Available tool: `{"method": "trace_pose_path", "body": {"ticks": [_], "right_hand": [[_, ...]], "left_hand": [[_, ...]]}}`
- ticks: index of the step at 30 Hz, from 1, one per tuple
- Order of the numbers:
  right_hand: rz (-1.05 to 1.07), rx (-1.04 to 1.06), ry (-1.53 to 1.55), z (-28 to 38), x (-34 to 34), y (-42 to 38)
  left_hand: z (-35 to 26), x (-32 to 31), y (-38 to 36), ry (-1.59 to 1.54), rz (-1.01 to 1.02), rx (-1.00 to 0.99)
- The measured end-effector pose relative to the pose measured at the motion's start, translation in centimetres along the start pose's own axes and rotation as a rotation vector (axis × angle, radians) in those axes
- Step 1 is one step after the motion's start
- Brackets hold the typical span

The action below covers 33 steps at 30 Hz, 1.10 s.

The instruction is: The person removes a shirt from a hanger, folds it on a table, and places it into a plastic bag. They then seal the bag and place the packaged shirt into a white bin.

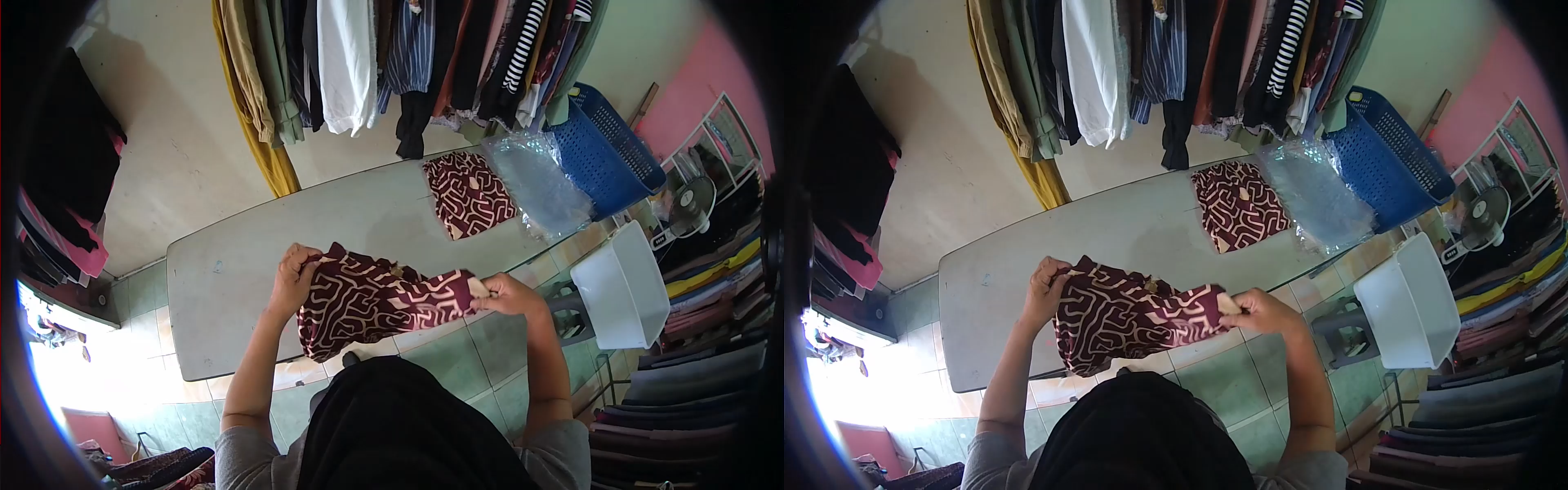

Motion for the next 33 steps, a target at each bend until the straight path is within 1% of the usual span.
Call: {"method": "trace_pose_path", "body": {"ticks": [1, 2, 3, 4, 5, 6, 7, 8, 9, 11, 13, 14, 15, 17, 18, 19, 20, 21, 22, 23, 24, 25, 27, 28, 29, 31, 32, 33], "right_hand": [[0.086, 0.262, -0.008, 1.9, -0.8, -0.1], [0.089, 0.392, -0.045, 3.4, -1.3, -0.1], [0.089, 0.401, -0.051, 3.5, -1.4, -0.2], [0.024, 0.227, -0.038, 2.6, -1.2, -0.2], [-0.041, 0.052, -0.025, 1.6, -1.1, -0.2], [-0.158, 0.054, 0.187, 1.1, -1.4, 0.3], [-0.157, 0.06, 0.182, 0.9, -2.1, 0.9], [-0.258, 0.057, 0.151, 0.9, -2.3, 1.3], [-0.359, 0.053, 0.121, 1.0, -2.7, 1.7], [-0.449, 0.104, 0.284, 1.5, -5.6, 2.8], [-0.493, 0.217, 0.283, 1.7, -7.9, 3.7], [-0.525, 0.238, 0.283, 2.8, -8.7, 3.6], [-0.502, 0.259, 0.352, 2.6, -9.6, 3.6], [-0.386, 0.205, 0.591, 2.4, -11.0, 3.4], [-0.312, 0.253, 0.638, 2.9, -11.3, 2.7], [-0.308, 0.25, 0.64, 3.5, -11.0, 2.1], [-0.179, 0.223, 0.731, 4.1, -11.4, 1.7], [-0.05, 0.195, 0.821, 4.8, -11.6, 1.2], [-0.08, 0.134, 0.552, 5.2, -10.6, -0.2], [0.127, 0.175, 0.232, 4.9, -9.3, -0.8], [0.118, 0.134, 0.2, 6.1, -8.4, -1.7], [0.108, 0.092, 0.168, 7.3, -7.8, -2.6], [-0.003, 0.179, 0.247, 6.9, -5.3, -3.0], [-0.042, 0.233, 0.377, 4.6, -4.0, -2.7], [-0.041, 0.232, 0.376, 4.0, -4.4, -2.4], [0.017, 0.539, 0.525, 5.1, -5.6, -2.4], [0.227, 0.316, 0.533, 4.5, -7.2, -2.8], [0.103, 0.364, 0.431, 3.6, -7.9, -2.8]], "left_hand": [[-1.4, -0.1, 0.0, 0.004, -0.007, -0.006], [-3.3, 0.2, -0.1, 0.295, -0.142, -0.072], [-4.7, 0.5, -0.2, 0.585, -0.278, -0.137], [-4.5, 0.4, 0.0, 0.519, -0.318, -0.123], [-4.5, 0.1, 0.0, 0.521, -0.324, -0.128], [-3.5, -0.2, 0.3, 0.247, -0.236, 0.057], [-2.6, -1.0, 0.3, -0.03, -0.144, 0.236], [-2.5, -2.3, 0.0, -0.137, -0.044, 0.303], [-2.6, -3.9, -0.6, -0.317, 0.008, 0.402], [-4.0, -7.0, -1.9, -0.356, 0.07, 0.397], [-7.4, -9.2, -3.3, -0.295, 0.091, 0.123], [-8.0, -10.0, -3.8, -0.248, 0.096, 0.107], [-8.3, -10.6, -4.3, -0.201, 0.1, 0.093], [-8.7, -11.0, -5.4, -0.37, 0.224, 0.092], [-9.0, -10.9, -5.7, -0.369, 0.22, 0.095], [-9.6, -10.9, -6.0, -0.298, 0.25, 0.021], [-10.1, -11.0, -6.4, -0.227, 0.281, -0.053], [-10.2, -10.7, -6.7, -0.227, 0.279, -0.048], [-10.0, -11.1, -7.3, -0.27, 0.425, 0.028], [-10.0, -11.5, -8.0, -0.312, 0.569, 0.104], [-11.8, -11.3, -8.4, -0.272, 0.489, -0.021], [-12.3, -11.4, -8.7, -0.27, 0.484, -0.018], [-13.2, -11.9, -9.5, -0.265, 0.594, -0.019], [-13.9, -11.7, -9.8, -0.33, 0.634, 0.116], [-14.2, -11.7, -9.8, -0.332, 0.632, 0.116], [-14.7, -11.5, -9.6, -0.406, 0.584, 0.087], [-14.9, -11.4, -9.4, -0.451, 0.547, 0.192], [-14.8, -11.4, -9.1, -0.449, 0.545, 0.19]]}}
Point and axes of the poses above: each hand's wrist, its own y-axis towards the middle knuckle, its own x-axis out of the back of the hand, z = x × y, the point moved 5 cm from there along y, towards the middle knuckle, and after that the axes turned 5 degrees about x, right-handed, at the moved point
